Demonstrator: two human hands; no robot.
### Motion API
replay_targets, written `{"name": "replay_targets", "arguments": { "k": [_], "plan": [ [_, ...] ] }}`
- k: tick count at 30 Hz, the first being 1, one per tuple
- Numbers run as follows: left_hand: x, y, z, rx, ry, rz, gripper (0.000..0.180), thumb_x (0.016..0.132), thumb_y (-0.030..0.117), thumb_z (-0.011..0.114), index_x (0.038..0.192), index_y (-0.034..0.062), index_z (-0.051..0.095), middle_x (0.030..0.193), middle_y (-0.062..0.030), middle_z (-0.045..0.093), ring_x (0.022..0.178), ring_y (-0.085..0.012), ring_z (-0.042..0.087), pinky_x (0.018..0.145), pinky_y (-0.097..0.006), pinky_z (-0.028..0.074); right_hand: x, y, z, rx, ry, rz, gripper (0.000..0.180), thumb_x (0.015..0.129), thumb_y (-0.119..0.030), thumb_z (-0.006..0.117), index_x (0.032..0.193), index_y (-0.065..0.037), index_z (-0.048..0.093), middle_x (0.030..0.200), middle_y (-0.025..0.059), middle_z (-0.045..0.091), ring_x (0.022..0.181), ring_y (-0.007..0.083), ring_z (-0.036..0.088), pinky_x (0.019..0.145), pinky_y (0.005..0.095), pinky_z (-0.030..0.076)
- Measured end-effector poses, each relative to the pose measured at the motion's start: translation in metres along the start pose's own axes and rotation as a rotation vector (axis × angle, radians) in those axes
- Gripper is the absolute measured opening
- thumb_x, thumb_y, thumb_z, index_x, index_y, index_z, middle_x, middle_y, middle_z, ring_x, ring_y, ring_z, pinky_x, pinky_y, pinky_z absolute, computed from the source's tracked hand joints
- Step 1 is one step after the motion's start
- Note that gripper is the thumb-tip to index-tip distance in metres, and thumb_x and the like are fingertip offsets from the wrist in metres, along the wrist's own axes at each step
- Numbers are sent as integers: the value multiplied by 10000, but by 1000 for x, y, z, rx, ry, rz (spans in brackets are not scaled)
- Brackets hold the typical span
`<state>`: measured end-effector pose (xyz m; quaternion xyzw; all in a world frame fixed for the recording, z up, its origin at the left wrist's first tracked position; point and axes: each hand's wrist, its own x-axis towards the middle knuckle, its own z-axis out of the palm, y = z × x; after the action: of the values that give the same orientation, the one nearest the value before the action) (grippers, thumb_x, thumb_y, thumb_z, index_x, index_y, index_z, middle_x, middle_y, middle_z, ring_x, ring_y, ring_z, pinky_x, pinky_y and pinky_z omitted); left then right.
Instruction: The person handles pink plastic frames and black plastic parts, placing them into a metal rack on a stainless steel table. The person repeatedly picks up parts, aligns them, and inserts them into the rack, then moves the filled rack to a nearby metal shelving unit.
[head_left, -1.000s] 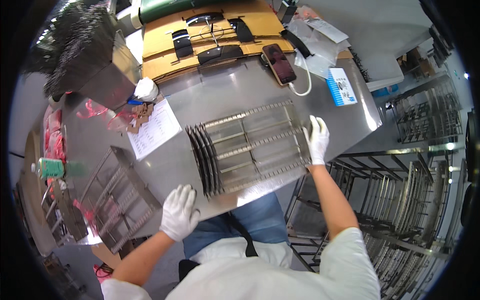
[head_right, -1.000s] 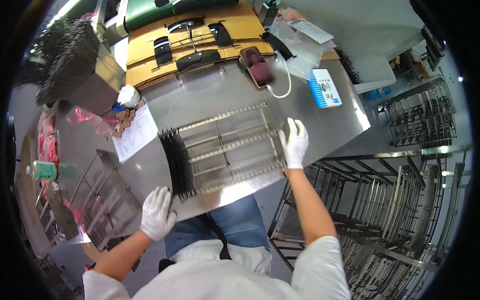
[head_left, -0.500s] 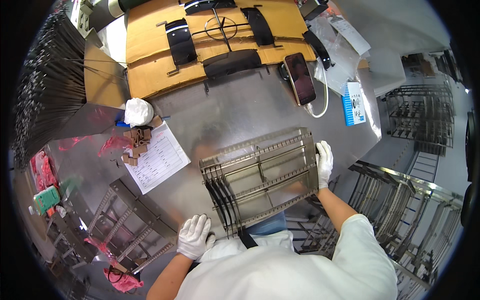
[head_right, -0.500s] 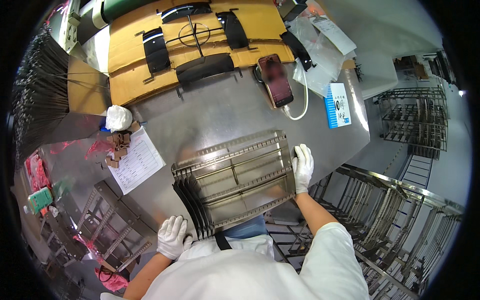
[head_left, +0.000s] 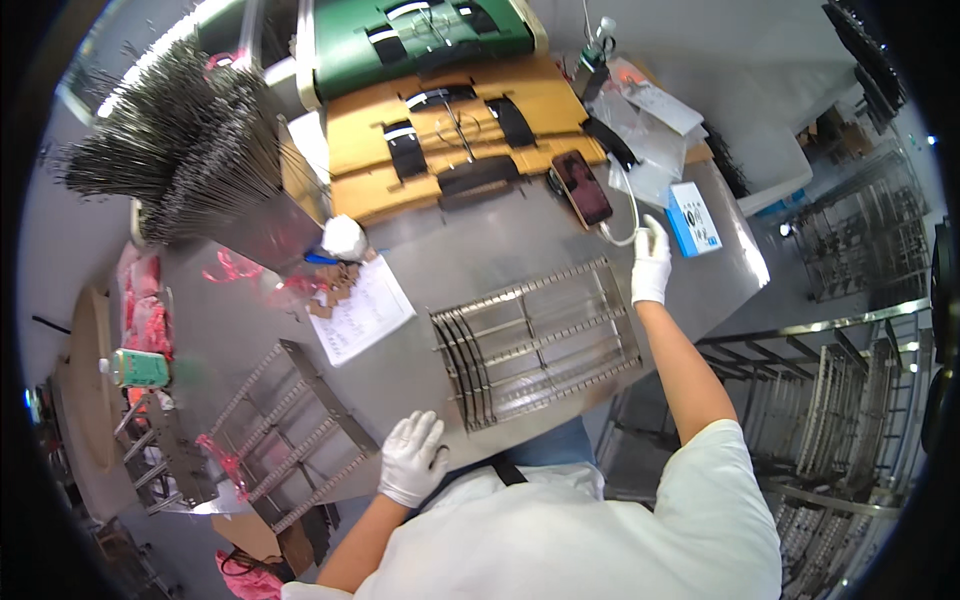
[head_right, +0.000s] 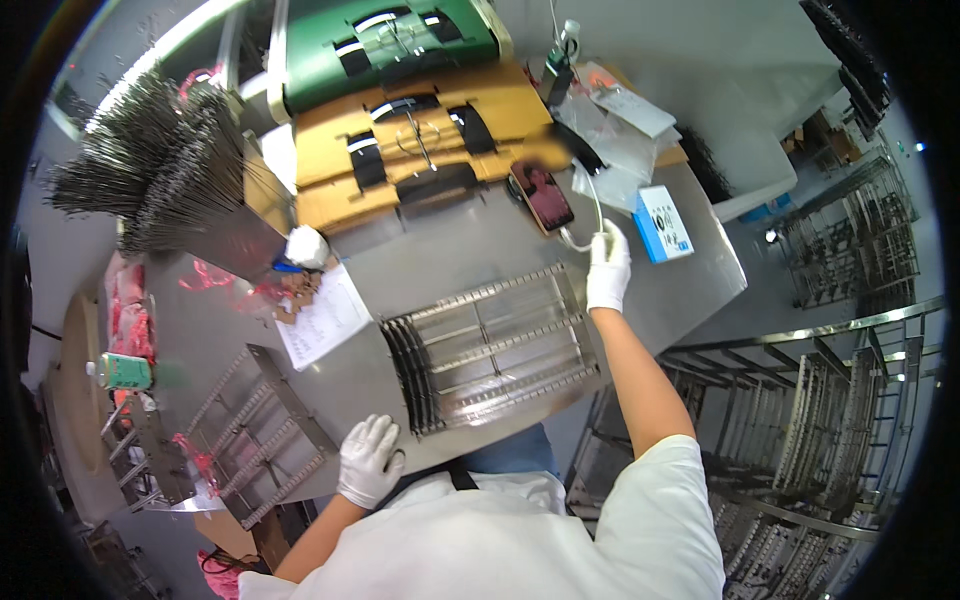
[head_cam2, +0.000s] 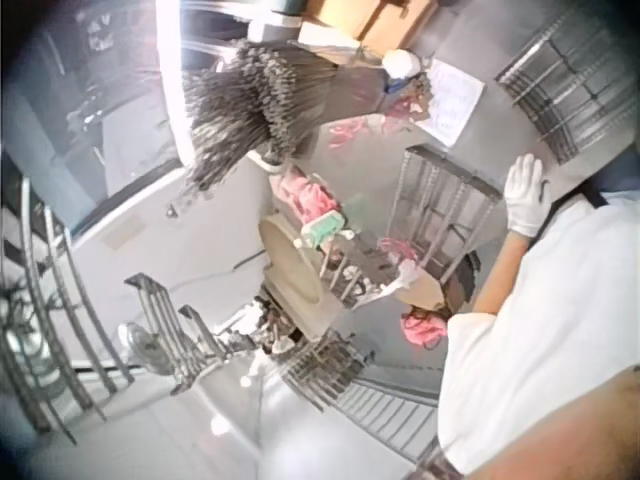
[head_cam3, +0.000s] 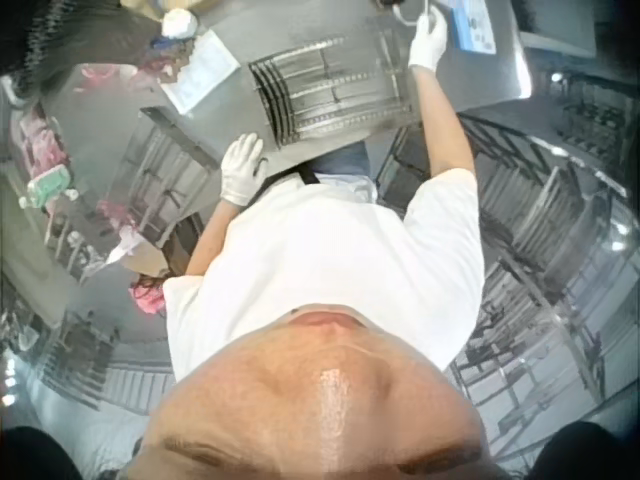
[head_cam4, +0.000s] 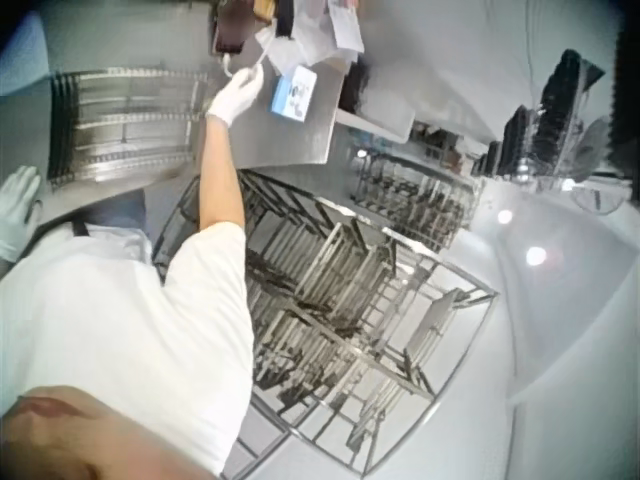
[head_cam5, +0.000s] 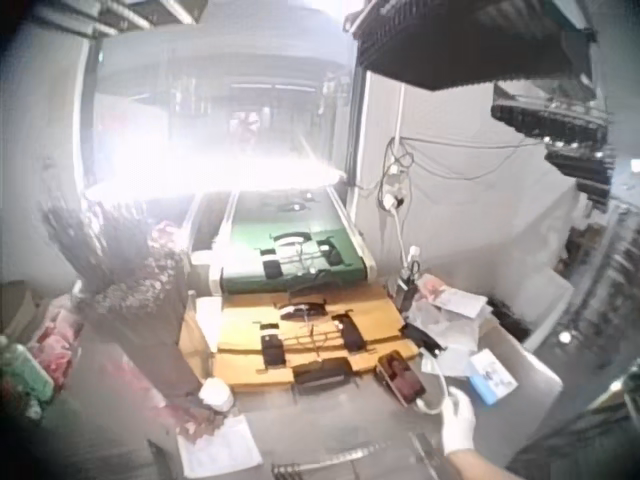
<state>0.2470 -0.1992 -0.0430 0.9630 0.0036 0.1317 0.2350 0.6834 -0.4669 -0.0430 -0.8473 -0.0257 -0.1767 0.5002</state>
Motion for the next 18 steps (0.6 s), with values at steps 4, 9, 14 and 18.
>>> {"name": "replay_targets", "arguments": {
  "k": [4, 9, 14, 18],
  "plan": [
    [4, 6, 2, -45, 64, -38, 430, 770, 116, 723, 1183, 19, 656, 1245, -219, 653, 1128, -431, 646, 991, -534, 507, 9, -74, 80, -45, -535, -354, 403, 941, -209, 658, 1327, -92, 648, 1134, 139, 715, 1043, 286, 682, 944, 384, 526],
    [9, -1, 6, -139, 31, -3, 451, 760, 67, 721, 1200, 7, 639, 1215, -226, 656, 1085, -441, 655, 949, -535, 530, 18, -124, 193, -661, -596, -719, 535, 889, -196, 612, 1421, -196, 548, 1268, 159, 620, 1223, 352, 565, 1079, 470, 407],
    [18, 6, -27, -343, 64, -174, 460, 790, -8, 682, 1247, 0, 631, 1168, -239, 686, 982, -422, 697, 865, -461, 579, 38, -157, 257, -857, -975, -627, 489, 803, -227, 698, 1288, -174, 692, 1207, 182, 684, 1145, 358, 654, 988, 467, 500],
    [27, 0, -47, -399, 146, -295, 396, 868, 14, 674, 1263, -9, 653, 1157, -207, 715, 1051, -341, 714, 936, -388, 559, 41, -217, 206, -375, -1202, -669, 637, 643, -299, 835, 1232, -92, 708, 1106, 211, 719, 1058, 384, 680, 937, 430, 547]
  ]
}}
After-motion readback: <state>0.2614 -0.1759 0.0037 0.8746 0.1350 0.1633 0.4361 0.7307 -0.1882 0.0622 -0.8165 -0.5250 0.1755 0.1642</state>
